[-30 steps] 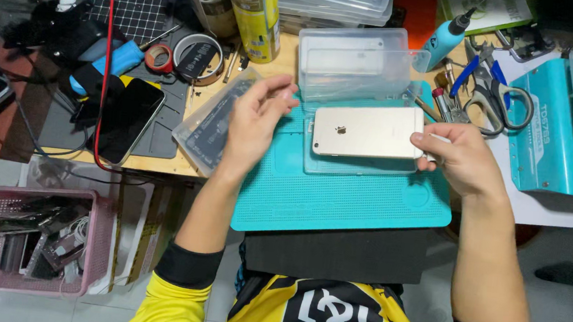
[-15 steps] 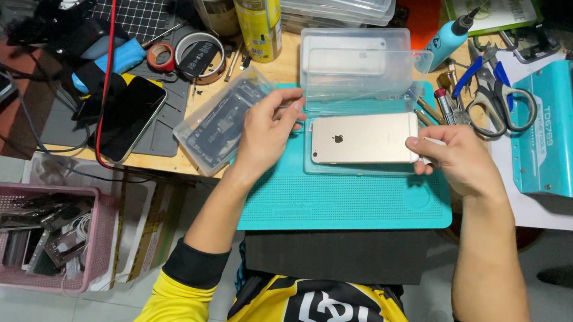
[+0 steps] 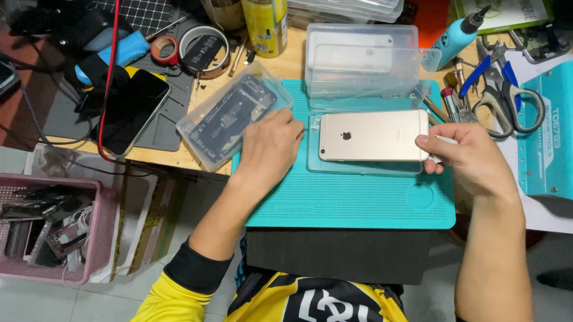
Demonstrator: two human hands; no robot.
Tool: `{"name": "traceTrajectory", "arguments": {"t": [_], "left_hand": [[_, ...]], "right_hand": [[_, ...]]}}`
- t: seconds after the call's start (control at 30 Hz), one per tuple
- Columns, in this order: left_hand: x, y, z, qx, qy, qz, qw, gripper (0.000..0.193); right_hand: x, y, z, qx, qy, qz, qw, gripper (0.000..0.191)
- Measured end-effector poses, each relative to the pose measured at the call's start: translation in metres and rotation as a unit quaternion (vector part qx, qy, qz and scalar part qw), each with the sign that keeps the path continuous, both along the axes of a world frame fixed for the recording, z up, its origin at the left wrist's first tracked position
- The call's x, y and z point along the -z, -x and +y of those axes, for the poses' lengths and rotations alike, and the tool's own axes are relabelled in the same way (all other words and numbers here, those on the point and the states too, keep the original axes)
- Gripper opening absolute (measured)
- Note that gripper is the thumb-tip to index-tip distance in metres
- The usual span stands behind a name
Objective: The person pries open the screen of a smartphone using a pry tool, works on the internal components with the display folded open, then closes the phone, wipes the screen and back with a tissue, and places the phone into a clear plastic case on the mat.
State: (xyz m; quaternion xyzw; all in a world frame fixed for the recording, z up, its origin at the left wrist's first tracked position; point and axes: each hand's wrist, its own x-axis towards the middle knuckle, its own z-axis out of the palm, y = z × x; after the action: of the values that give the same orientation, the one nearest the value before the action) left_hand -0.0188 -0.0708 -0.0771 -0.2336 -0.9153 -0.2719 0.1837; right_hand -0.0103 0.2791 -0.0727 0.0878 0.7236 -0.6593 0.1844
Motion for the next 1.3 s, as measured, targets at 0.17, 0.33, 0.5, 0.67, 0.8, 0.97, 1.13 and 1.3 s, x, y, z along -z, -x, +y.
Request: {"name": "traceTrajectory", "arguments": {"t": [0.17,0.33,0.5,0.67,0.8,0.97,1.13,1.3], "left_hand": [[0.010,0.002,0.004,-0.006,0.069,0.030,0.997,0.004],[0.018,0.002,0.006,0.006,0.087,0.031,0.996,0.003],[0.019,0.004,0.009,-0.011,0.092,0.013,0.996,0.005],[0.000,0.006,0.006,-0.030,0.046,0.003,0.998,0.012],[-0.014,0.005,0.012,0.005,-0.071,-0.009,0.997,0.010],[-0.015,0.008,0.023,0.075,-0.062,-0.029,0.995,0.004],[-0.012,0.011,0.021,0.050,-0.049,-0.046,0.997,0.009],[-0.011,0.014,0.031,0.089,0.013,-0.003,0.996,0.032]], "right_hand": [[-0.002,-0.001,0.005,0.005,-0.015,0.004,1.000,0.016],[-0.001,-0.001,0.023,0.073,0.045,-0.011,0.996,0.013],[-0.004,-0.003,0.047,0.115,0.147,0.072,0.980,0.012],[-0.009,-0.002,0.057,0.164,0.167,0.092,0.968,0.009],[-0.011,-0.004,0.056,0.184,0.137,0.087,0.969,0.009],[-0.012,-0.006,0.050,0.167,0.130,0.082,0.974,0.009],[-0.015,-0.007,0.045,0.157,0.124,0.084,0.976,0.010],[-0.018,-0.006,0.038,0.142,0.128,0.093,0.977,0.012]]}}
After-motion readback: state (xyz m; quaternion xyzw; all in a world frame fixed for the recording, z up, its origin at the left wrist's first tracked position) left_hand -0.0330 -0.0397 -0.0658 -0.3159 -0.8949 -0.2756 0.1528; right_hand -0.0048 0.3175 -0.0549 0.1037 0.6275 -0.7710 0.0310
